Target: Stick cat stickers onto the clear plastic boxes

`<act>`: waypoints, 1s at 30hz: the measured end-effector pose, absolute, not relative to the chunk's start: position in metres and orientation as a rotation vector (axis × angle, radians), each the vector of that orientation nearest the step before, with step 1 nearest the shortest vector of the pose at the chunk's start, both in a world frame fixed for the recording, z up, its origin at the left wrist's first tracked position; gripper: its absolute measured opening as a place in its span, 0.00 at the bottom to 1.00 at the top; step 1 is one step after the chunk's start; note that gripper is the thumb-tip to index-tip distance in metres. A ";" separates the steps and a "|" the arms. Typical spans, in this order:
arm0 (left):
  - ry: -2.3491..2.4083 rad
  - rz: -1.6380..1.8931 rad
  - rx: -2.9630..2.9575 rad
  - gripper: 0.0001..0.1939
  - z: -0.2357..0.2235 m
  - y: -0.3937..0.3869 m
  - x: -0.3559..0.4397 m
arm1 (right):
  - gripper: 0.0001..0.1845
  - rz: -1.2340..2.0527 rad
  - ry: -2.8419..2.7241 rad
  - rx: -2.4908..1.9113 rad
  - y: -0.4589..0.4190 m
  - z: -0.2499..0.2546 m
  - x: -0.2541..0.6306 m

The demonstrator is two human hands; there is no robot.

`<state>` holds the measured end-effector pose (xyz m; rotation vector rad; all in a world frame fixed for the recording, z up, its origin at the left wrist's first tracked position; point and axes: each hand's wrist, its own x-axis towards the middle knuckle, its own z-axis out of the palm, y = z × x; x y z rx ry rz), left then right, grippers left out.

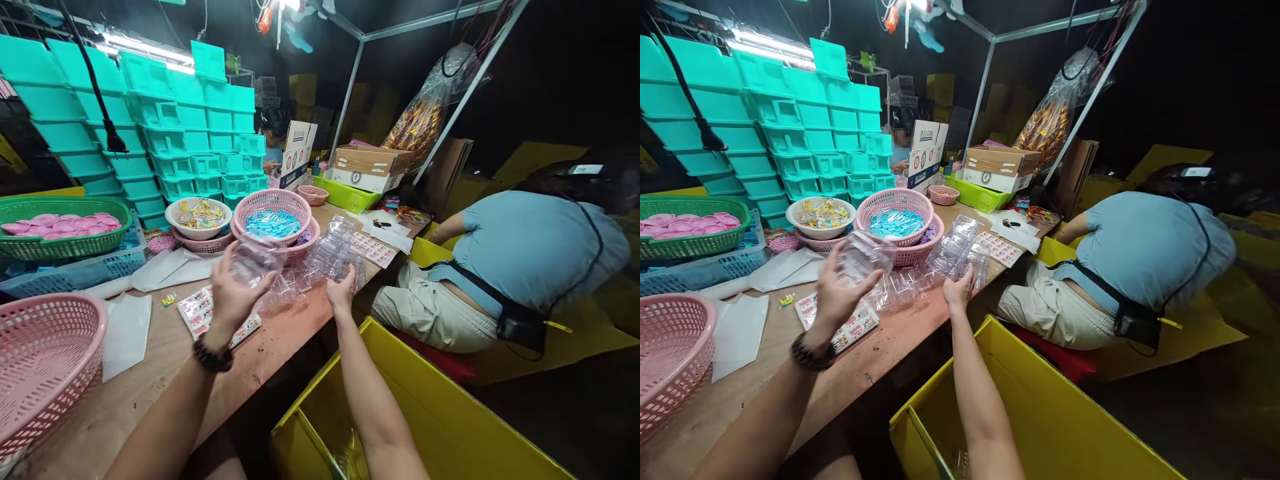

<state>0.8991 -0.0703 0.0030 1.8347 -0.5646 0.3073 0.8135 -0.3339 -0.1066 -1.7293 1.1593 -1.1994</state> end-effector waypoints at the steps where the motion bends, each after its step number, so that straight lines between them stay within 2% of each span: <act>1: -0.527 0.335 1.943 0.47 0.001 -0.043 0.899 | 0.44 -1.234 1.152 -1.708 -0.338 -0.107 0.809; 5: -0.277 0.315 2.483 0.50 -0.021 0.051 0.899 | 0.38 -1.334 1.140 -1.599 -0.354 -0.109 0.793; 9: -0.021 0.157 2.759 0.52 -0.045 0.088 0.886 | 0.34 -1.323 1.108 -1.540 -0.356 -0.117 0.790; 14: 0.043 -0.074 2.842 0.50 -0.051 0.087 0.882 | 0.29 -1.300 1.097 -1.532 -0.349 -0.118 0.787; 20: 0.265 -0.111 2.788 0.51 -0.045 0.082 0.918 | 0.24 -1.370 1.143 -1.494 -0.371 -0.099 0.782; 30: 0.326 0.326 2.660 0.41 -0.064 0.029 0.948 | 0.18 -1.355 1.130 -1.476 -0.463 -0.067 0.818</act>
